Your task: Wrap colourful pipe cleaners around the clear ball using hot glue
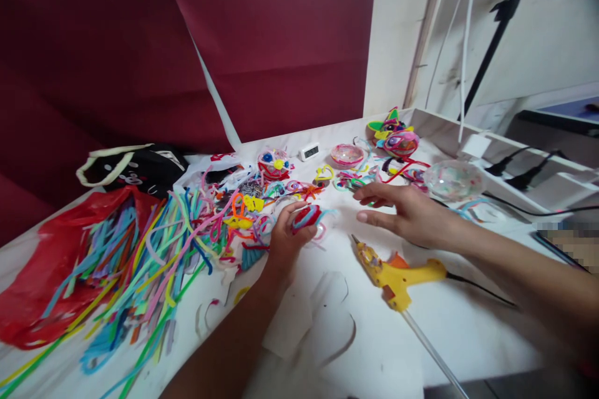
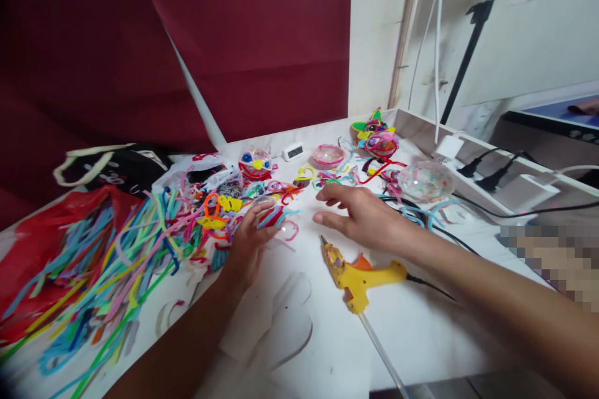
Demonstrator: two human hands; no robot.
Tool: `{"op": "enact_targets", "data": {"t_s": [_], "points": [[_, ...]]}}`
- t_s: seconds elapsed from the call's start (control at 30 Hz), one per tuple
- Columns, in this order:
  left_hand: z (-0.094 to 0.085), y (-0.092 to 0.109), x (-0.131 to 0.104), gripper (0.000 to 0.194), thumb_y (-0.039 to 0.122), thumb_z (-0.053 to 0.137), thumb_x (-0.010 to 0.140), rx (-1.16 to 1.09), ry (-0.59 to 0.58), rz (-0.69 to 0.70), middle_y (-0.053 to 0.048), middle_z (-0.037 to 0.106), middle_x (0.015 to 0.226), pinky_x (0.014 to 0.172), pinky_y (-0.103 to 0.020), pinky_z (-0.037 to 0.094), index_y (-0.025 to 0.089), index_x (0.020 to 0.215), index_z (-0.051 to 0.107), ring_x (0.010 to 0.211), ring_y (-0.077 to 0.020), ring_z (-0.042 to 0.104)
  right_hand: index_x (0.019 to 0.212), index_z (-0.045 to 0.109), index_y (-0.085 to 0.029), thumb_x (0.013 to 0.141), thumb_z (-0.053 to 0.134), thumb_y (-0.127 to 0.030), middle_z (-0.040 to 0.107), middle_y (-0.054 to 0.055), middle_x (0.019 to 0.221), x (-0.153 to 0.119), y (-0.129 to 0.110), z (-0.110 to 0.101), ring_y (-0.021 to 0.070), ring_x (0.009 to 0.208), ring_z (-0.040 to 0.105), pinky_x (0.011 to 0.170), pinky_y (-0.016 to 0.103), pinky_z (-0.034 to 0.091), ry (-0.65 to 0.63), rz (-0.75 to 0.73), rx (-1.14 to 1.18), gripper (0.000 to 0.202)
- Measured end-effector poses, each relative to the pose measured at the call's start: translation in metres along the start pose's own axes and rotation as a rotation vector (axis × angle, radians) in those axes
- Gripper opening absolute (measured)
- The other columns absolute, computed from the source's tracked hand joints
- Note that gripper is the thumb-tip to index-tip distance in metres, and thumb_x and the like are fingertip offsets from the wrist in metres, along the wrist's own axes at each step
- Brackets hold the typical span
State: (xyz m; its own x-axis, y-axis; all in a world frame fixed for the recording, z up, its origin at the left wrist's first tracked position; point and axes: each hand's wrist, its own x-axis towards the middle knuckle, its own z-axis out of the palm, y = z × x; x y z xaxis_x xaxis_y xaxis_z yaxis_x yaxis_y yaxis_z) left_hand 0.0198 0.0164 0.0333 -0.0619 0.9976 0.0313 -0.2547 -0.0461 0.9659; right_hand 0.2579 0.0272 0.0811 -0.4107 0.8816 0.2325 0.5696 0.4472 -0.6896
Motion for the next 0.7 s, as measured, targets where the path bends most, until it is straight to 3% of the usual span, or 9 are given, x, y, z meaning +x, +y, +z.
{"op": "enact_targets", "data": {"t_s": [0.07,0.13,0.23,0.33,0.5,0.6,0.7], "points": [[-0.002,-0.001,0.002,0.048,0.017,0.079,0.062,-0.017,0.024,0.006,-0.002,0.072,0.104,0.081,-0.028,0.050,0.022,0.108,0.065,0.092,-0.0188,0.070,0.111,0.069,-0.021,0.087,0.060,-0.043,0.073,0.011,0.110,-0.019,0.005,-0.014,0.0304,0.095,0.070,0.084,0.048,0.056,-0.087,-0.029,-0.187,0.033],[-0.003,-0.002,0.003,0.048,0.018,0.078,0.063,-0.026,0.031,0.018,-0.002,0.072,0.105,0.082,-0.028,0.050,0.022,0.108,0.065,0.094,-0.0200,0.070,0.109,0.071,-0.020,0.080,0.063,-0.026,0.073,0.014,0.114,-0.044,0.014,-0.018,0.0316,0.101,0.070,0.086,0.047,0.057,-0.167,-0.132,-0.337,0.031],[-0.003,-0.004,0.003,0.046,0.019,0.078,0.063,-0.038,0.024,0.025,-0.002,0.072,0.104,0.083,-0.029,0.051,0.022,0.107,0.065,0.095,-0.0206,0.070,0.120,0.069,-0.014,0.066,0.061,-0.008,0.069,0.018,0.125,-0.076,0.031,-0.005,0.0359,0.117,0.064,0.093,0.049,0.057,-0.224,-0.336,-0.578,0.055],[-0.002,-0.006,0.002,0.045,0.019,0.078,0.063,-0.035,0.018,0.022,-0.003,0.072,0.102,0.085,-0.030,0.051,0.021,0.106,0.065,0.095,-0.0215,0.070,0.128,0.064,-0.011,0.069,0.053,-0.001,0.069,0.020,0.125,-0.091,0.042,0.018,0.0338,0.109,0.068,0.084,0.048,0.060,-0.157,-0.426,-0.767,0.061],[0.001,-0.005,0.000,0.047,0.017,0.078,0.061,-0.022,0.002,0.050,-0.001,0.071,0.096,0.080,-0.027,0.050,0.021,0.106,0.064,0.086,-0.0166,0.068,0.108,0.070,-0.009,0.074,0.050,-0.003,0.072,0.022,0.106,-0.089,0.041,0.040,0.0303,0.089,0.072,0.072,0.041,0.063,-0.145,-0.449,-0.785,0.040],[0.001,-0.004,-0.001,0.050,0.016,0.078,0.060,-0.002,-0.009,0.084,-0.002,0.072,0.100,0.079,-0.028,0.050,0.022,0.108,0.064,0.087,-0.0170,0.067,0.103,0.069,-0.011,0.079,0.047,-0.006,0.070,0.020,0.100,-0.090,0.039,0.035,0.0279,0.086,0.071,0.074,0.038,0.063,-0.134,-0.410,-0.696,0.033],[-0.001,-0.006,-0.001,0.052,0.017,0.079,0.061,0.026,-0.018,0.134,-0.003,0.072,0.106,0.082,-0.030,0.051,0.022,0.110,0.062,0.092,-0.0185,0.067,0.117,0.062,-0.014,0.083,0.048,-0.012,0.067,0.019,0.110,-0.095,0.037,0.019,0.0265,0.091,0.071,0.076,0.035,0.062,-0.103,-0.358,-0.610,0.037]]}}
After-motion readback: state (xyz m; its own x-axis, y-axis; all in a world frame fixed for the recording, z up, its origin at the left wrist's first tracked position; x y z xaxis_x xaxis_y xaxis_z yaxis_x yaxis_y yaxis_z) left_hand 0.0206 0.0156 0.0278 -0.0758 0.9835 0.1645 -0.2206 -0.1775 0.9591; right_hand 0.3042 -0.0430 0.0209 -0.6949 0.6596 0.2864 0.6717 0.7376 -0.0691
